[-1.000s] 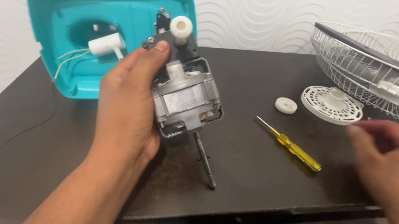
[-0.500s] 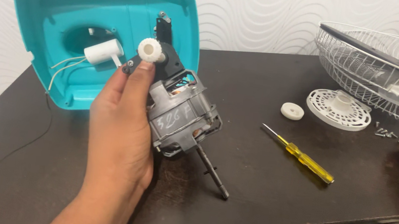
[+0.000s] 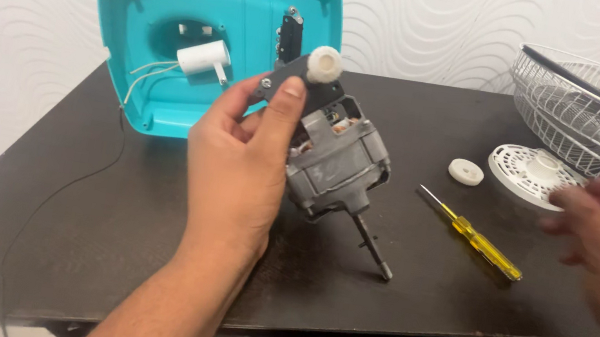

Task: The person uses a screwdriver to remove and reattach screws on a fan motor assembly, then fits a white plastic component onto the motor shaft. The person continues to tighten screws to secure the assembly.

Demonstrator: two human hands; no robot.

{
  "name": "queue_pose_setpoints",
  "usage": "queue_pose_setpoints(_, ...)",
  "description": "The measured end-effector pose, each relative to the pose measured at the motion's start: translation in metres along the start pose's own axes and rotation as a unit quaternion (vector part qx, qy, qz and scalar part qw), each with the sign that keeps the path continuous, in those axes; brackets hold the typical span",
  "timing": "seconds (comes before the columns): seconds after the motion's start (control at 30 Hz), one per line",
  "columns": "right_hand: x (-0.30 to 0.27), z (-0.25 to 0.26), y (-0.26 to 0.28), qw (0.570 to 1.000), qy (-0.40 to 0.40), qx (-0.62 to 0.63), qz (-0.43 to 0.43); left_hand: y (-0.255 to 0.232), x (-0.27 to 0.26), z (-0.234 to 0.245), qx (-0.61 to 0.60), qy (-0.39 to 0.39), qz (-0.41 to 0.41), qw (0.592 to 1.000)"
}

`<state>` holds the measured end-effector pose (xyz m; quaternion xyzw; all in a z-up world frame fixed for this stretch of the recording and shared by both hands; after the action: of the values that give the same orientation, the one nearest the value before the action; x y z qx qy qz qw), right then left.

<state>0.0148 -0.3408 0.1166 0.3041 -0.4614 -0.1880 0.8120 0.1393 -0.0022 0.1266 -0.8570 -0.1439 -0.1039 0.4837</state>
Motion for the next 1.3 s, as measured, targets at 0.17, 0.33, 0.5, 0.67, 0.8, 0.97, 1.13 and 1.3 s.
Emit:
queue_pose_setpoints(0.17, -0.025, -0.026, 0.138, 0.996, 0.05, 0.075, 0.021, -0.002, -0.001, -0.001, 0.001, -0.006, -0.005, 1.0)
queue_pose_setpoints(0.33, -0.026, -0.045, 0.201, 0.991, 0.118, 0.029, 0.061, -0.009, -0.006, 0.0, 0.059, -0.018, -0.034, 0.998)
queue_pose_setpoints(0.5, -0.024, -0.056, 0.217, 0.983, 0.153, 0.08, 0.066, -0.014, -0.008, 0.0, 0.075, -0.014, -0.058, 0.995)
queue_pose_setpoints(0.67, -0.025, -0.064, 0.216, 0.977, 0.175, 0.119, 0.036, -0.015, -0.011, 0.0, 0.061, -0.006, -0.055, 0.997)
queue_pose_setpoints(0.8, -0.026, -0.067, 0.215, 0.98, 0.168, 0.096, 0.044, -0.013, -0.012, 0.0, 0.03, 0.007, -0.046, 0.998)
queue_pose_setpoints(0.97, -0.024, -0.07, 0.216, 0.977, 0.174, 0.115, 0.046, -0.015, -0.013, 0.001, 0.041, 0.005, -0.055, 0.998)
queue_pose_setpoints(1.13, -0.023, -0.073, 0.218, 0.974, 0.18, 0.119, 0.065, -0.017, -0.016, 0.0, 0.063, -0.009, -0.055, 0.996)
queue_pose_setpoints(1.3, -0.024, -0.072, 0.213, 0.976, 0.182, 0.086, 0.084, -0.017, -0.02, 0.002, 0.064, -0.014, -0.046, 0.997)
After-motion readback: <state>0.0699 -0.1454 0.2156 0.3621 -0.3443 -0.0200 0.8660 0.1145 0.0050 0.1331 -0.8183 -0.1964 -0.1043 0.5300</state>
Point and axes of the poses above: each hand's wrist, its own x-axis towards the middle knuckle, its own z-axis out of the back of the hand, y = z × x, the point moved 6 cm from there along x, towards the middle knuckle, and after that the axes turned 8 degrees about -y, right-handed, at the moved point
